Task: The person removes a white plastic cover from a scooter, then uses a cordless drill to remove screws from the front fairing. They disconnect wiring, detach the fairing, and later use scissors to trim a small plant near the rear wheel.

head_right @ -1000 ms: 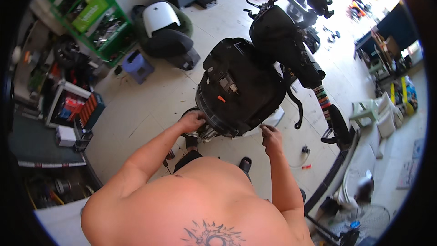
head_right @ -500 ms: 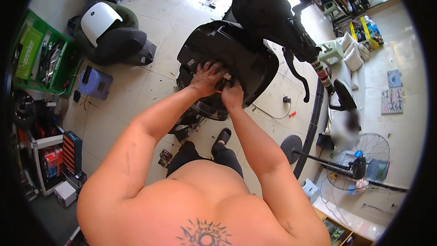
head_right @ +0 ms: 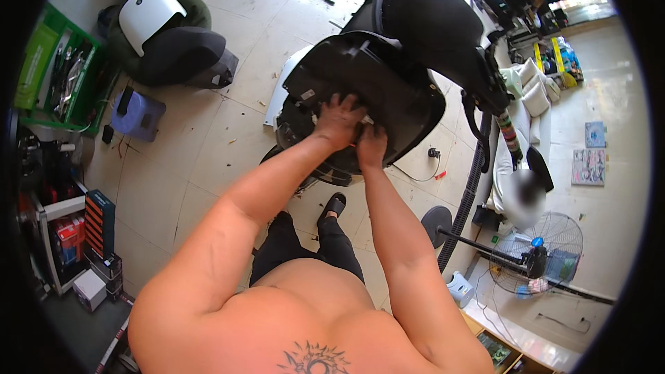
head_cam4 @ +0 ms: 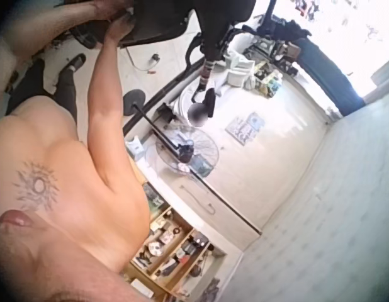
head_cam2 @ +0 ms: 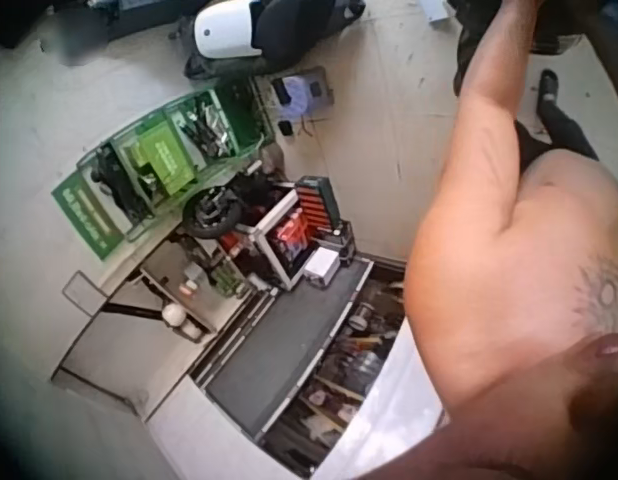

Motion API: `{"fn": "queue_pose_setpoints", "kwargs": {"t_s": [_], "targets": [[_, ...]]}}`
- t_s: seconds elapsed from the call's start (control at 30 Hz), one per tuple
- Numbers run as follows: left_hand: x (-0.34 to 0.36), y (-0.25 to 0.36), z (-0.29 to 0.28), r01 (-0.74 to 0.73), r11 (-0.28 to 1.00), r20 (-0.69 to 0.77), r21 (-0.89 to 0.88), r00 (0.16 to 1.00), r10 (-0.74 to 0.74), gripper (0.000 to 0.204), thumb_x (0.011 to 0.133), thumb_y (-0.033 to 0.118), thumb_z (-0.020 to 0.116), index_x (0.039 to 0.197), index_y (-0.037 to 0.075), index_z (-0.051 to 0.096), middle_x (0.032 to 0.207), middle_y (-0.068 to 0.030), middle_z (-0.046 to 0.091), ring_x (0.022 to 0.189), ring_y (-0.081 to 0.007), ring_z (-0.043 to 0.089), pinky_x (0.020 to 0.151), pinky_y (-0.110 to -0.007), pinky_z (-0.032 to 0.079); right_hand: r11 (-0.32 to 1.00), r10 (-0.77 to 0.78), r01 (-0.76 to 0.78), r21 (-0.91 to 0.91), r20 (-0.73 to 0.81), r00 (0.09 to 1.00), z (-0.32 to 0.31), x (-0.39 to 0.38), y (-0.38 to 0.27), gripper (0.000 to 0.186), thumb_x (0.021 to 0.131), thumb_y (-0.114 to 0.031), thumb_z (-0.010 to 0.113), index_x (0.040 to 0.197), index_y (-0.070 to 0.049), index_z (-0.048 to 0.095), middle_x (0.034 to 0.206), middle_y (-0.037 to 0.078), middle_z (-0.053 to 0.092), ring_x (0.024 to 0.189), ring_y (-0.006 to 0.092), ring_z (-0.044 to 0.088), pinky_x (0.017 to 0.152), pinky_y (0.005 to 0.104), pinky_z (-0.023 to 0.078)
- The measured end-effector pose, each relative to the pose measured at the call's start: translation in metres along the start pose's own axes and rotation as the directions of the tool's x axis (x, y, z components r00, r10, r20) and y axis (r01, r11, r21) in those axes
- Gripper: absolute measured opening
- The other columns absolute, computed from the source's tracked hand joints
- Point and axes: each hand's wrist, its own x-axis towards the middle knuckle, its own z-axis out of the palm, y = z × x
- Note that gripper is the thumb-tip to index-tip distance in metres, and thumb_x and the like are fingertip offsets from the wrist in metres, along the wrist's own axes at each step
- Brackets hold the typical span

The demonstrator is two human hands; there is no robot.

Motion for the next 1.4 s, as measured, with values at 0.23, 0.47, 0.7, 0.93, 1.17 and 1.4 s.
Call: {"fn": "queue_pose_setpoints", "kwargs": {"t_s": [0.23,0.47,0.7,0.93,1.17,1.4], "targets": [[0.003,0.012,0.013,0.095,0.995,0.002,0.044,0.995,-0.095,0.04,0.084,0.029,0.059,0.124,0.025,0.056,0.144,-0.0065,0.036,0.128,-0.0406,0.033,0.095,-0.064,0.036,0.999,-0.043,0.04,0.024,0.119,0.992,-0.009,0.005,0.005,0.027,0.087,-0.018,0.046,0.08,0.003,0.062,0.075,0.022,0.062,0.069,0.0387,0.058,0.065,0.0461,0.044],[0.006,0.015,0.016,0.108,0.994,-0.039,-0.01,0.993,-0.108,0.036,0.084,0.031,0.061,0.119,0.022,0.059,0.141,-0.0058,0.036,0.128,-0.0405,0.033,0.093,-0.062,0.038,0.986,0.039,-0.045,0.158,0.042,0.998,-0.005,0.002,0.011,0.026,0.088,-0.017,0.048,0.084,0.004,0.061,0.077,0.025,0.06,0.07,0.0409,0.055,0.064,0.0445,0.043],[0.009,0.013,0.019,0.129,0.992,-0.051,0.013,0.99,-0.128,0.035,0.083,0.032,0.061,0.117,0.021,0.059,0.133,-0.0069,0.04,0.125,-0.0418,0.035,0.091,-0.063,0.038,0.996,-0.083,0.084,-0.019,0.056,0.995,-0.004,0.001,-0.003,0.025,0.089,-0.015,0.047,0.079,0.004,0.059,0.078,0.025,0.059,0.067,0.0347,0.054,0.063,0.0436,0.042],[0.007,0.01,0.019,0.129,0.982,-0.044,-0.135,0.99,-0.136,0.034,0.082,0.022,0.06,0.116,0.023,0.06,0.135,-0.008,0.039,0.124,-0.0419,0.033,0.094,-0.066,0.035,0.783,-0.448,0.456,-0.423,0.125,0.885,-0.005,-0.001,0.03,0.017,0.092,-0.015,0.052,0.089,0.002,0.057,0.072,0.014,0.059,0.064,0.0202,0.053,0.058,0.0359,0.042],[0.005,0.005,0.015,0.12,0.993,0.003,-0.01,0.993,-0.12,0.037,0.083,0.023,0.059,0.12,0.025,0.057,0.137,-0.0067,0.036,0.125,-0.0428,0.031,0.093,-0.065,0.035,0.852,0.253,-0.264,0.451,0.086,0.964,-0.001,-0.009,-0.022,0.026,0.099,-0.021,0.048,0.087,0.001,0.057,0.072,0.005,0.057,0.064,0.0117,0.05,0.057,0.0306,0.042],[0.002,0.013,0.003,0.076,0.997,-0.036,-0.008,0.996,-0.076,0.042,0.077,0.032,0.066,0.117,0.023,0.059,0.131,-0.0143,0.037,0.12,-0.0487,0.032,0.093,-0.064,0.034,0.975,0.199,-0.194,0.113,-0.04,0.979,-0.012,-0.017,-0.029,0.02,0.095,-0.018,0.048,0.095,-0.001,0.058,0.079,0.024,0.064,0.073,0.042,0.063,0.063,0.0447,0.049]]}}
